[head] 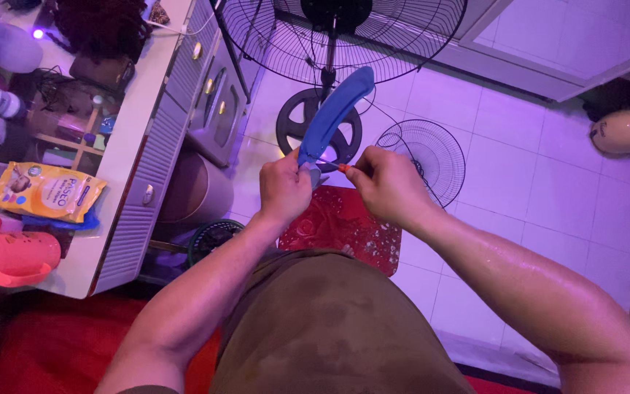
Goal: The person uses a screwdriver to attach a blue plastic fan blade to a white plastic hub. They align the blade and tighten multiple screws to secure it.
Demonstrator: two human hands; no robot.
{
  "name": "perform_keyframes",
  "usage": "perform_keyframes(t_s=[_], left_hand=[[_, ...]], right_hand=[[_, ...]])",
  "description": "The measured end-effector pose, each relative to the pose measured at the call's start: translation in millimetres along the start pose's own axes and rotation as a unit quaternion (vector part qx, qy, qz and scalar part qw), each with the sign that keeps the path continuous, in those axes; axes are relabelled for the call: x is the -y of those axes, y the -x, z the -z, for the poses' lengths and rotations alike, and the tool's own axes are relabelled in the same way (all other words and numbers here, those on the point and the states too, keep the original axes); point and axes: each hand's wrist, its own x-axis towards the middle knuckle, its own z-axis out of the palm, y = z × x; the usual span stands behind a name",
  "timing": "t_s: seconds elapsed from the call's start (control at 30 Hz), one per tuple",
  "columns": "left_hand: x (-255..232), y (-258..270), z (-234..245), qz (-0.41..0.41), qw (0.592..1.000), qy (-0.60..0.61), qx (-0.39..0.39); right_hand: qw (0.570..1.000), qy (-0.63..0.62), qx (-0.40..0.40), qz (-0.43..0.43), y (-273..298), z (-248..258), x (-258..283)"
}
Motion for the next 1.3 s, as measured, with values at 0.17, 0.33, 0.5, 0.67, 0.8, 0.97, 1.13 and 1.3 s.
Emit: perform_keyframes(t_s=[0.17,0.33,0.5,0.67,0.8,0.97,1.13,1.3], left_hand=[[14,-2,0,-0.013,0.999,-0.036,-0.007],[14,-8,4,0.017,0.999,-0.038,0.0],[9,-6,11,-0.036,0.998,0.051,0.002],[19,-6,9,0.044,0.999,-0.015,0.02],[23,-5,7,0.004,0.999,-0.037,-0.003],[12,-8,9,-0.03,0.999,-0.012,-0.025],[-4,-13,17,-0.076,0.996,0.018,-0.03],[-4,-11,19,-0.077,0.996,0.023,-0.029]], right_hand=[[0.994,-0.07,0.029,-0.074,-6,-11,-10],[0.973,-0.192,0.076,-0.106,-12,-15,-13],[0.997,-0.055,0.003,0.063,-1,-5,-7],[0.961,0.1,-0.076,0.246,8,-7,1],[0.92,0.276,-0.07,0.268,14,-10,4],[0.921,0.269,-0.068,0.274,11,-4,7],[0.938,0.228,-0.047,0.256,12,3,13],[0.962,0.155,-0.064,0.215,17,1,20]])
